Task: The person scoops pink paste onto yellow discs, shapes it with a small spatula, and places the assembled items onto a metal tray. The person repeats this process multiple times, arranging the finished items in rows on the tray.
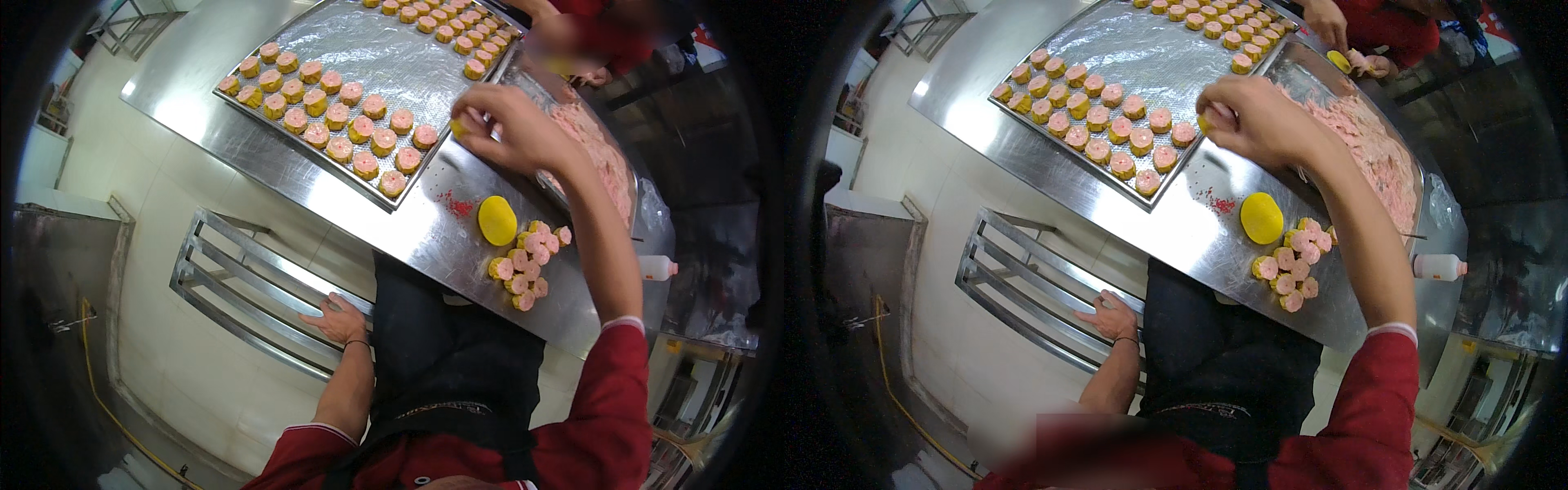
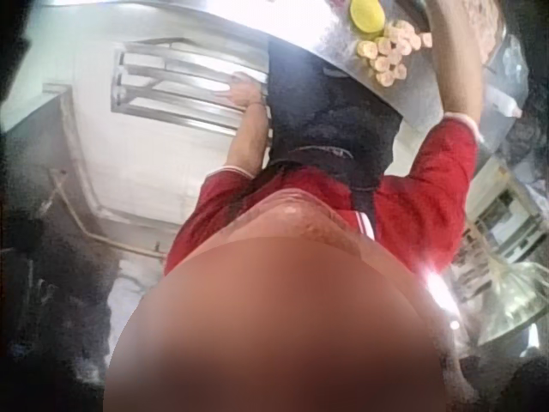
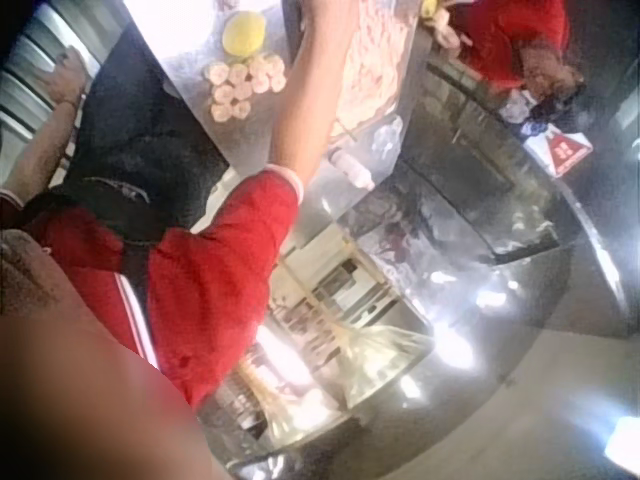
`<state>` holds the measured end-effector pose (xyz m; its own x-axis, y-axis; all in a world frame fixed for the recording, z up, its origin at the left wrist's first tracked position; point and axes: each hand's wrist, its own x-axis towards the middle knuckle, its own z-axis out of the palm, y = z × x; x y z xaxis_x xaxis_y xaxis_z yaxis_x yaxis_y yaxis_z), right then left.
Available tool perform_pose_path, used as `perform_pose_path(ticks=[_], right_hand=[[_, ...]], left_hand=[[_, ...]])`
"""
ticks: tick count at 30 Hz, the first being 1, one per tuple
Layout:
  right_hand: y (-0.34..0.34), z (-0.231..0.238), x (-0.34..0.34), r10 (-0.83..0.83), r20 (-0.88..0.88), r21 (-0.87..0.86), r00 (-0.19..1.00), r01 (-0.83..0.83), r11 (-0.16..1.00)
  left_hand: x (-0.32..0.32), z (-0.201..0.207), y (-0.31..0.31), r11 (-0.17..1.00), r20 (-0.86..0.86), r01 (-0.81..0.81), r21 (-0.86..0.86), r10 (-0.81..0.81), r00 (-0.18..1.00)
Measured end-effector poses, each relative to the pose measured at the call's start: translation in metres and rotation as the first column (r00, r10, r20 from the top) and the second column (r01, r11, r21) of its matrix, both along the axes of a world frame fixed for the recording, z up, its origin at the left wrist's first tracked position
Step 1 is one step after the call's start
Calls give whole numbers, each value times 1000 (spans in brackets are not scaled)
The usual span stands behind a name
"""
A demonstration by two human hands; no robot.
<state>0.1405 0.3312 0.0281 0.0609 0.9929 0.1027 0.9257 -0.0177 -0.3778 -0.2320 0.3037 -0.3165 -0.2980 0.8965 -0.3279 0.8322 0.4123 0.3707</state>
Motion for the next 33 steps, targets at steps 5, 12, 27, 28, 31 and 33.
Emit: perform_pose_path(ticks=[5, 12, 27, 28, 31, 33], right_hand=[[82, -52, 41, 91, 162, -319, 983, -35, 947], [87, -67, 54, 45, 152, -466, 987, 32, 884], [74, -59, 54, -20, 71, -490, 997, 53, 870], [70, -54, 54, -46, 36, -471, 998, 58, 880], [38, -25, 51, -34, 121, -120, 992, 48, 992], [6, 7, 46, -43, 114, 27, 993, 40, 999]], left_hand=[[1, 0, -2, 1000, -3, -5, 14, 5, 1000], [0, -6, -3, 999, -39, 3, 32, -2, 999], [1, -2, -2, 1000, -28, 12, 28, -12, 1000], [1, -2, -2, 999, -31, 16, 27, -16, 999], [-1, -1, -2, 998, -8, 24, 64, -24, 1000], [-1, -1, -2, 999, -37, 21, 44, -19, 999]])
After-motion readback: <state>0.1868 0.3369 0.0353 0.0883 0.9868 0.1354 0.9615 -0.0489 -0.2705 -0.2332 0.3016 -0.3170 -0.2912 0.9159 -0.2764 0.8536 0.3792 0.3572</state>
